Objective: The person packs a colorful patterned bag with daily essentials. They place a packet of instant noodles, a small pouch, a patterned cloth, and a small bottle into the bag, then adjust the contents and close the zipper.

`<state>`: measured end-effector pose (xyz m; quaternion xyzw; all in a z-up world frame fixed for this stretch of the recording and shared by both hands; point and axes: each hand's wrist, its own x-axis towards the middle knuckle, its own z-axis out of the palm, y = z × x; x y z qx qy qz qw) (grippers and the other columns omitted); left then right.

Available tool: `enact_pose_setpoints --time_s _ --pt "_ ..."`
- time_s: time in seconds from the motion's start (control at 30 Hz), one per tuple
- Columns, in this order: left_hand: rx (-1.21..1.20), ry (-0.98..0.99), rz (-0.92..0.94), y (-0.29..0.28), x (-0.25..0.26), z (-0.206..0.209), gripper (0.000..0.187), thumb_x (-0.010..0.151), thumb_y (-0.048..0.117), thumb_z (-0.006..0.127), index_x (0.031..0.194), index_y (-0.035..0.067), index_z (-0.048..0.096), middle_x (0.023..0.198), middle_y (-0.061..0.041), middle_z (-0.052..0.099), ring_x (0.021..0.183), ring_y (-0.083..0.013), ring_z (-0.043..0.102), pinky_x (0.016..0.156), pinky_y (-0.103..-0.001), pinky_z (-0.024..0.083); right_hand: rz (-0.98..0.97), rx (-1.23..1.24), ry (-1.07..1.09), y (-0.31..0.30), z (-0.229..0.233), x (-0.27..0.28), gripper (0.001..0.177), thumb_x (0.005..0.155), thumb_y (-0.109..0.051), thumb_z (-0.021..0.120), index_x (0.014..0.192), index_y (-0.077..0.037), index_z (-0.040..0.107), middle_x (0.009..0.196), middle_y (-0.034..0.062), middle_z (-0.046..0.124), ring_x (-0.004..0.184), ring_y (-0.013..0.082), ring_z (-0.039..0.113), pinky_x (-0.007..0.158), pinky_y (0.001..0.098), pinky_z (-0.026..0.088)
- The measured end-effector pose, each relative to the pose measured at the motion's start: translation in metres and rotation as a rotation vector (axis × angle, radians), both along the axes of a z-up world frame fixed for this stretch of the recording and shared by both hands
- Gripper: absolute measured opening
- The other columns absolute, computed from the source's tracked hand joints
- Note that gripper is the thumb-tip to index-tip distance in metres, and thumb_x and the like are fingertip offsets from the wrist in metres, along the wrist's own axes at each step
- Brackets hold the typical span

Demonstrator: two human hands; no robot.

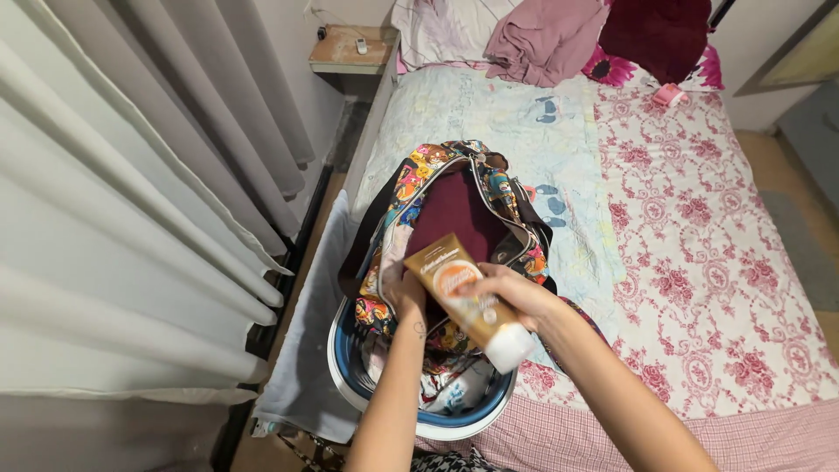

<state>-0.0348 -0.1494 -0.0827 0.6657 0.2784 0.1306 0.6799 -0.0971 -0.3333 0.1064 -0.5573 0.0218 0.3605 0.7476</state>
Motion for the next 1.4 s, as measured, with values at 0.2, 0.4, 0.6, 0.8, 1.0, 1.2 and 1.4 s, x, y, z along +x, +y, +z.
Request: enact_pose_setpoints --time_s 0.2,0.4,0.6,0.8,1.0,1.2,1.4 --pt "0.073 0.209 -0.217 0.003 -0.02 0.001 0.047 0.103 0.039 0.045 0.139 0.013 0.06 0.132 -0.018 0.065 0.117 -0.0351 0.064 0.095 -0.042 0.051 0.122 -0.147 0.078 0.009 -0.007 0.024 0.083 0.072 -0.027 0.074 0.144 -0.013 0.036 0.125 0.0186 0.062 0.094 0.0288 0.072 0.072 0.045 0.063" --pt "0.375 0.103 -0.307 -0.024 -0.029 -0.032 0.057 0.099 0.037 0.051 0.145 0.005 0.045 0.143 -0.022 0.056 0.13 -0.0379 0.056 0.108 -0.045 0.043 0.241 -0.231 0.004 0.039 -0.047 0.089 0.063 0.08 -0.028 0.072 0.131 0.002 0.049 0.105 0.0243 0.066 0.077 0.0331 0.073 0.064 0.0455 0.061" --pt "0.594 0.291 -0.615 -0.035 -0.043 -0.014 0.058 0.101 0.025 0.041 0.151 -0.005 0.035 0.152 -0.035 0.038 0.143 -0.0461 0.038 0.123 -0.049 0.022 0.373 -0.524 -0.055 0.097 -0.053 0.122 0.036 0.091 -0.024 0.065 0.115 0.003 0.065 0.098 0.0178 0.072 0.075 0.0313 0.074 0.063 0.049 0.064" --pt "0.872 0.373 -1.082 0.007 -0.124 0.139 0.047 0.095 0.036 0.049 0.118 0.002 0.072 0.135 -0.028 0.063 0.124 -0.0413 0.061 0.111 -0.048 0.043 0.441 -0.448 -0.117 0.102 -0.039 0.12 0.041 0.078 -0.024 0.071 0.115 -0.006 0.068 0.106 0.0136 0.071 0.086 0.03 0.075 0.062 0.0543 0.065" --pt "1.145 0.079 -0.262 0.081 -0.088 0.228 0.058 0.074 0.039 0.08 0.109 0.002 0.054 0.1 -0.027 0.07 0.092 -0.0452 0.07 0.077 -0.055 0.055 0.008 -0.661 -0.449 0.12 -0.068 0.11 0.049 0.081 -0.033 0.073 0.126 -0.012 0.071 0.112 0.0175 0.075 0.091 0.03 0.075 0.075 0.0453 0.062" --pt "1.137 0.04 -0.415 0.096 -0.05 0.192 0.031 0.09 0.02 0.062 0.117 0.005 0.065 0.085 -0.028 0.072 0.087 -0.0477 0.071 0.081 -0.06 0.054 0.046 -0.316 -0.158 0.116 -0.068 0.096 0.064 0.077 -0.027 0.07 0.136 -0.005 0.059 0.126 0.0167 0.067 0.101 0.0292 0.073 0.085 0.0457 0.06" --pt "1.066 -0.134 -0.478 0.083 -0.046 0.187 0.038 0.099 0.024 0.054 0.129 0.005 0.067 0.074 -0.03 0.069 0.076 -0.0484 0.07 0.072 -0.058 0.054 0.119 -0.718 -1.14 0.113 -0.048 0.046 0.08 0.06 -0.016 0.078 0.134 -0.001 0.053 0.123 0.0252 0.064 0.109 0.0426 0.066 0.089 0.0475 0.055"
